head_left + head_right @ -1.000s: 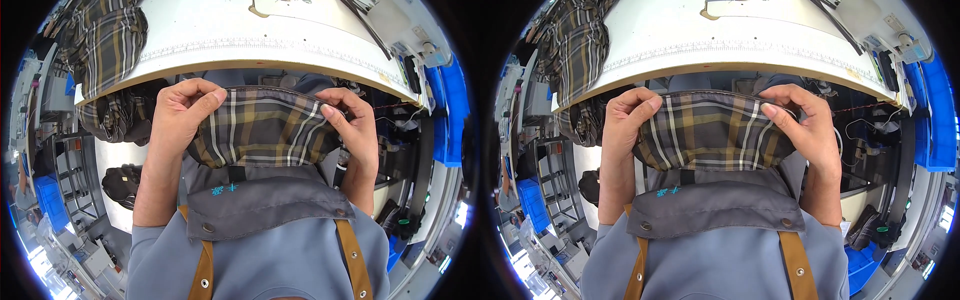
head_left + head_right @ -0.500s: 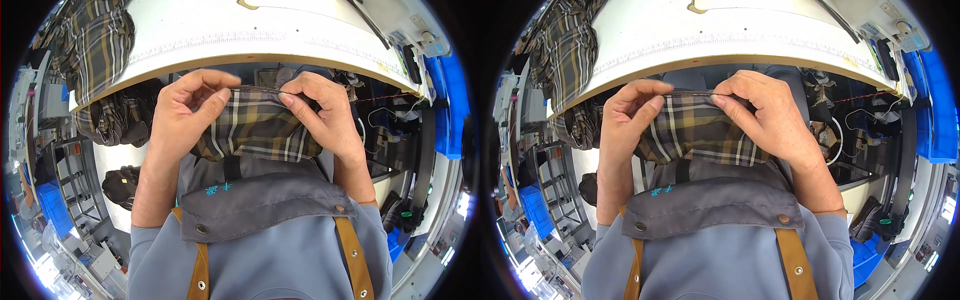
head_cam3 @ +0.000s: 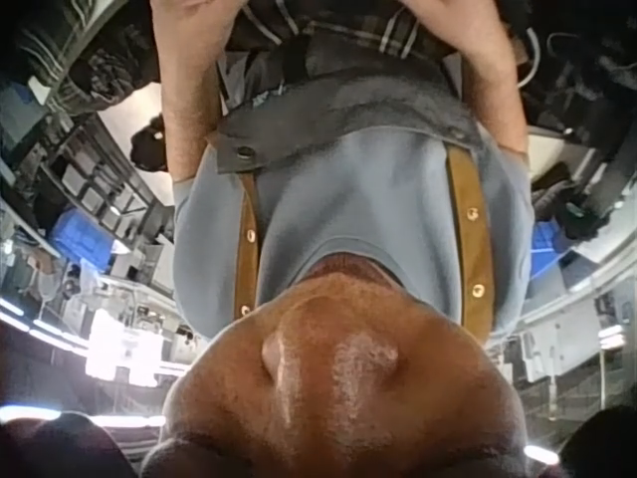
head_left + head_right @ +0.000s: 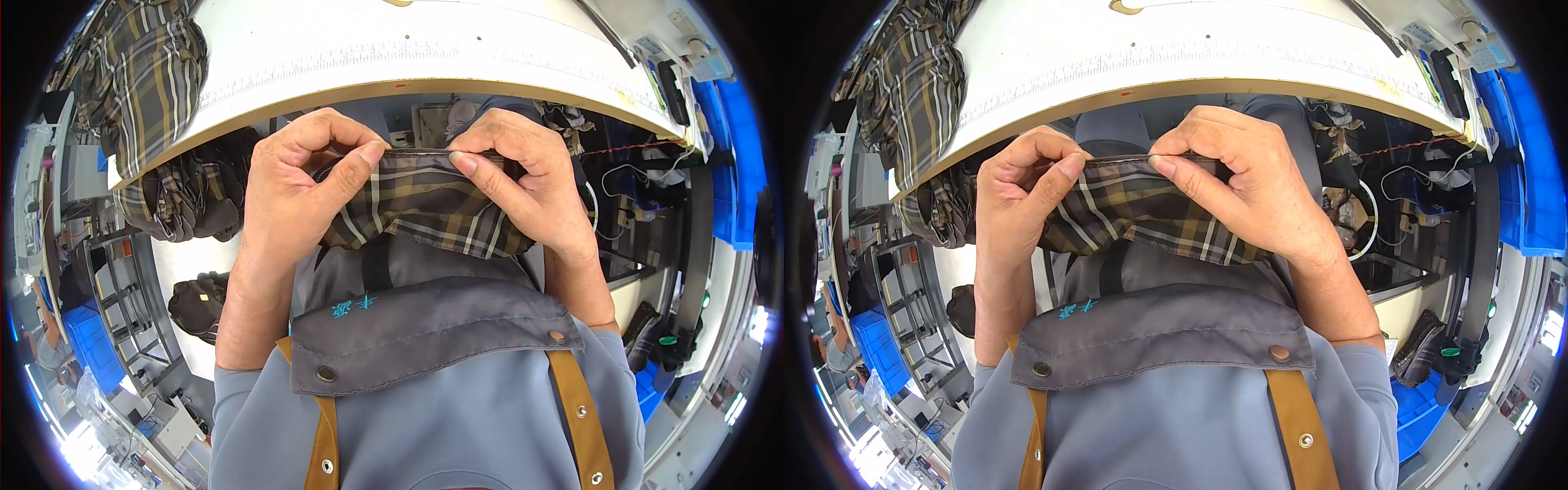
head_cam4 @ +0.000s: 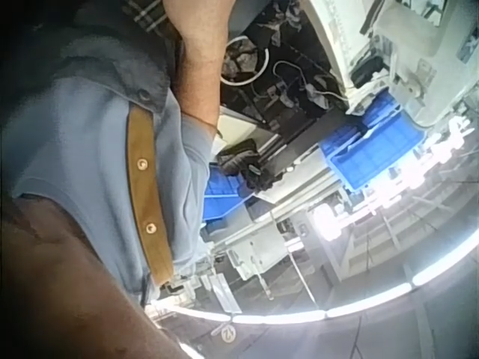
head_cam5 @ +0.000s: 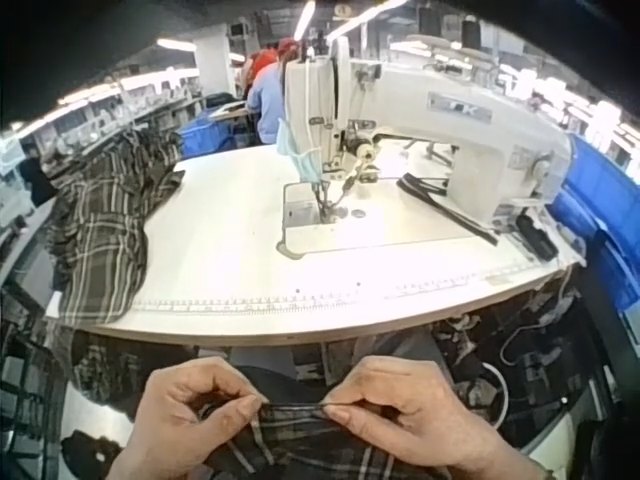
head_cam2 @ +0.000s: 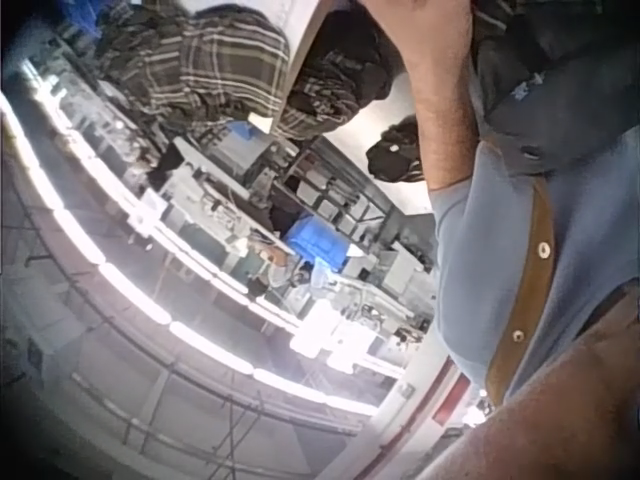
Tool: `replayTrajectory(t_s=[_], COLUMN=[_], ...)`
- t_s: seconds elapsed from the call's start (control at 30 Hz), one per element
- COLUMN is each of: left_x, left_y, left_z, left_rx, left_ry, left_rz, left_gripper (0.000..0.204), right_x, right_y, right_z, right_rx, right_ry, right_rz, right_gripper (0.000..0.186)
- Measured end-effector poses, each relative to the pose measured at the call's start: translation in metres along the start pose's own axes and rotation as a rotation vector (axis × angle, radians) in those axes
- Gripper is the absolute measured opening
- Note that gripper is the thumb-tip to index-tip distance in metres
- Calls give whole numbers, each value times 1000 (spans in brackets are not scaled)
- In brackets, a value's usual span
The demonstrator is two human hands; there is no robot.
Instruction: Sewing a zipper and a fabric lining into a leather pouch using an industrial sewing machine.
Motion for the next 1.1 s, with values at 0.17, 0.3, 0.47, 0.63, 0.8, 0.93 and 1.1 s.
replayTrajectory(t_s=[0.17,0.3,0.47,0.63,0.8,0.93,1.1], left_x=[0,14,34,36,39,42,39], left_y=[-1,-4,-12,-16,-19,-21,-25], left_z=[3,4,4,9,15,18,15], left_rx=[9,11,-15,29,106,120,74], left_ry=[60,-64,-445,-568,-739,-796,-774], left_rz=[35,-60,-415,-544,-686,-746,-760], left_gripper=[6,6,20,18,15,16,20], right_x=[1,1,-4,-8,-13,-13,-12], right_y=[1,1,3,0,0,1,1], right_z=[1,1,2,2,4,4,4], right_rx=[5,26,25,17,37,35,61], right_ry=[-7,12,39,71,143,155,169], right_rz=[-1,-3,54,75,104,125,155], right_gripper=[8,9,10,15,16,16,16])
Point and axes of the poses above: each hand's wrist, its own z-axis away from the middle knuckle, its own y-axis out of the back of the hand, x = y × z, the point moved 6 cm from there along -z, towards the middle knuckle, and after that the axes turned 5 degrees about x, right-handed, at the moved point
